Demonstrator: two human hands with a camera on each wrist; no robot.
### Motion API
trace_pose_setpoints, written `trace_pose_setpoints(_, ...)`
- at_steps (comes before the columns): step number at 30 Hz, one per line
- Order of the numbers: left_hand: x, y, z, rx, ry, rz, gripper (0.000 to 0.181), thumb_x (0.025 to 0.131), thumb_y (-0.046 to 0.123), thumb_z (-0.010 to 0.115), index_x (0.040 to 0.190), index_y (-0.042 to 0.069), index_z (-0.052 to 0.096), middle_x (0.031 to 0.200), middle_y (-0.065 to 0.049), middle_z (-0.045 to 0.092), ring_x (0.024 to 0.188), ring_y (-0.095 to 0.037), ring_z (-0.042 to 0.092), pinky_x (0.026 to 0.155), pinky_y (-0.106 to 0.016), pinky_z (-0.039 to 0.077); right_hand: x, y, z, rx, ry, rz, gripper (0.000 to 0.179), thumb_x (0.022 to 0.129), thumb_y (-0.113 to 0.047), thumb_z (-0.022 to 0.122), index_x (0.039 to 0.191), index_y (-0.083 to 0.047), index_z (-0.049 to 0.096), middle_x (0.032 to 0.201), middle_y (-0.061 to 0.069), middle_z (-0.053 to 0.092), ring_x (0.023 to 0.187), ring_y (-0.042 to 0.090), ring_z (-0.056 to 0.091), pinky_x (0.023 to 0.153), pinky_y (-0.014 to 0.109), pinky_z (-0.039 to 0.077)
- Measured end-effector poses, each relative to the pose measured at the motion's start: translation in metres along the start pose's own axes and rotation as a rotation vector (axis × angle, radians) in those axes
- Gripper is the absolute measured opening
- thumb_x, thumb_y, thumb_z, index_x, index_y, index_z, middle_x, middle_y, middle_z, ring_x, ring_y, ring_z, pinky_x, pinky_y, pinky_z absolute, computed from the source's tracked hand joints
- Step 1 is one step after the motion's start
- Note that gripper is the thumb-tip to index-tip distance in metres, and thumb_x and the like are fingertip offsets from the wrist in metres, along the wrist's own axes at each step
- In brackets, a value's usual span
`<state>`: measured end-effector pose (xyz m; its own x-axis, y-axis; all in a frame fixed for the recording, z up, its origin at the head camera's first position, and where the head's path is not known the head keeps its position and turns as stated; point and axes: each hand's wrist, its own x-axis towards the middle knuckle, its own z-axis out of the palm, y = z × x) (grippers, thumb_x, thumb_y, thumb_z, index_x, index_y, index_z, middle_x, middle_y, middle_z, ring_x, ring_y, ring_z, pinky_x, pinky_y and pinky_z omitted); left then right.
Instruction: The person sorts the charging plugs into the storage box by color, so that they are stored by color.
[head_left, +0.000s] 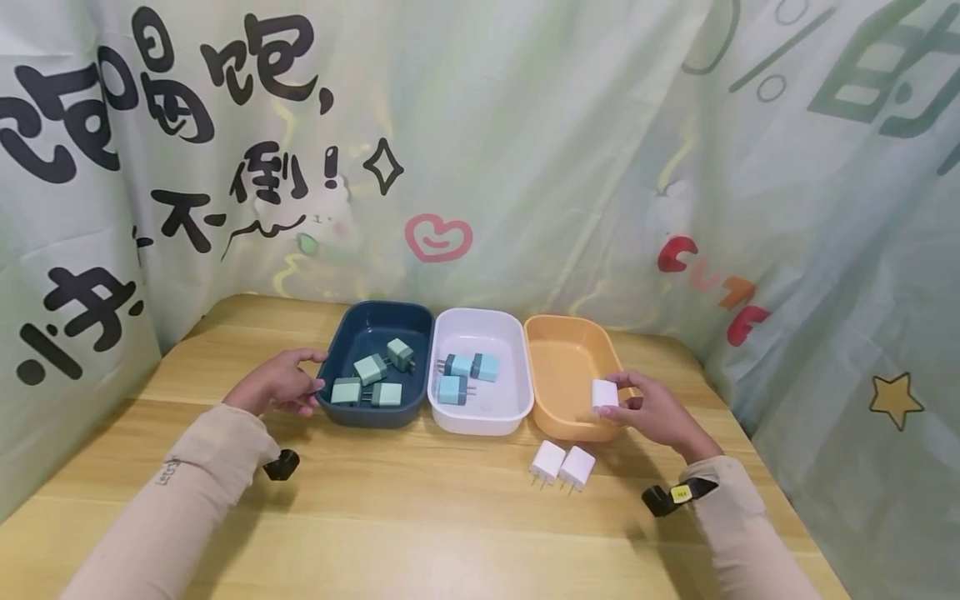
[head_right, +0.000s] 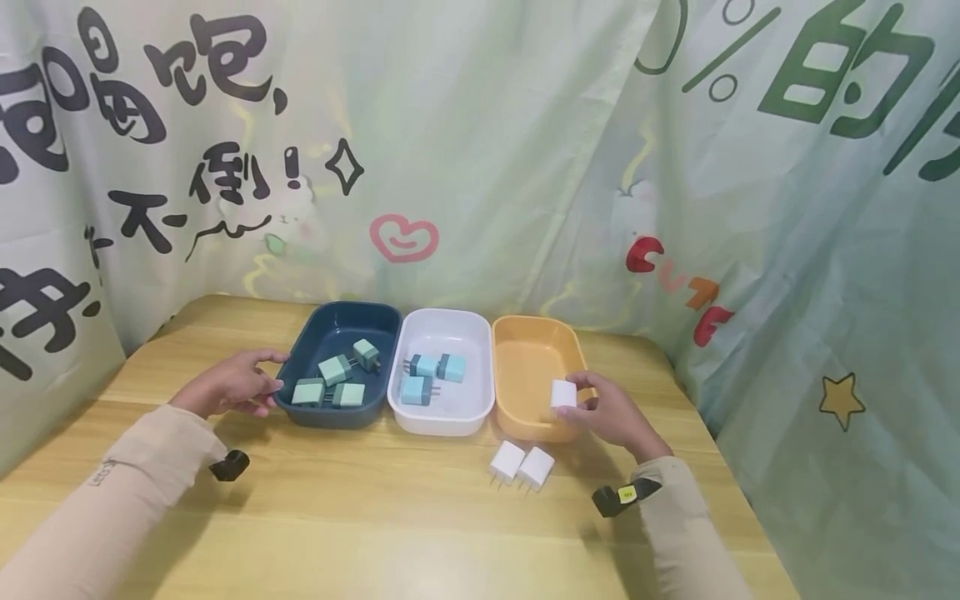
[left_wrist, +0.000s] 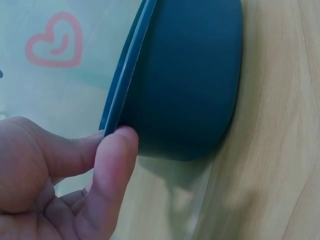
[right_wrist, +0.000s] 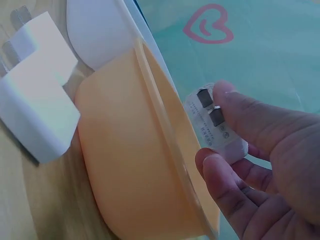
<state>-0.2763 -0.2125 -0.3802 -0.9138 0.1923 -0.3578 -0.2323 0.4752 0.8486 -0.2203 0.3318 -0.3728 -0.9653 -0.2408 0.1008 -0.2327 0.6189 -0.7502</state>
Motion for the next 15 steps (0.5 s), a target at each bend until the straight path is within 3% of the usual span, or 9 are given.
trace_pose_setpoints(7, 0.001, 0.001, 0.000, 0.004, 0.007, -0.003, 0.060, 0.097, -0.004, 0.049, 0.151, 0.001, 0.024, 0.088, -0.018, 0.056, 0.067, -0.021, 0.060, 0.060, -0.034, 0.058, 0.012, 0.002, -0.002, 0.041, -0.030, 0.034, 0.055, 0.085, -0.013, 0.076, 0.127, 0.008, 0.049, 0.111, 0.026, 0.055, 0.081, 0.030, 0.065, 0.057, 0.032, 0.055)
trace_pose_setpoints(15, 0.001, 0.001, 0.000, -0.017, 0.005, -0.001, 0.059, 0.097, -0.005, 0.048, 0.150, 0.000, 0.024, 0.085, -0.017, 0.054, 0.065, -0.020, 0.059, 0.060, -0.033, 0.058, 0.022, 0.004, 0.000, 0.075, -0.034, 0.039, 0.049, 0.084, -0.006, 0.076, 0.124, 0.007, 0.050, 0.113, 0.025, 0.054, 0.080, 0.024, 0.065, 0.060, 0.039, 0.058)
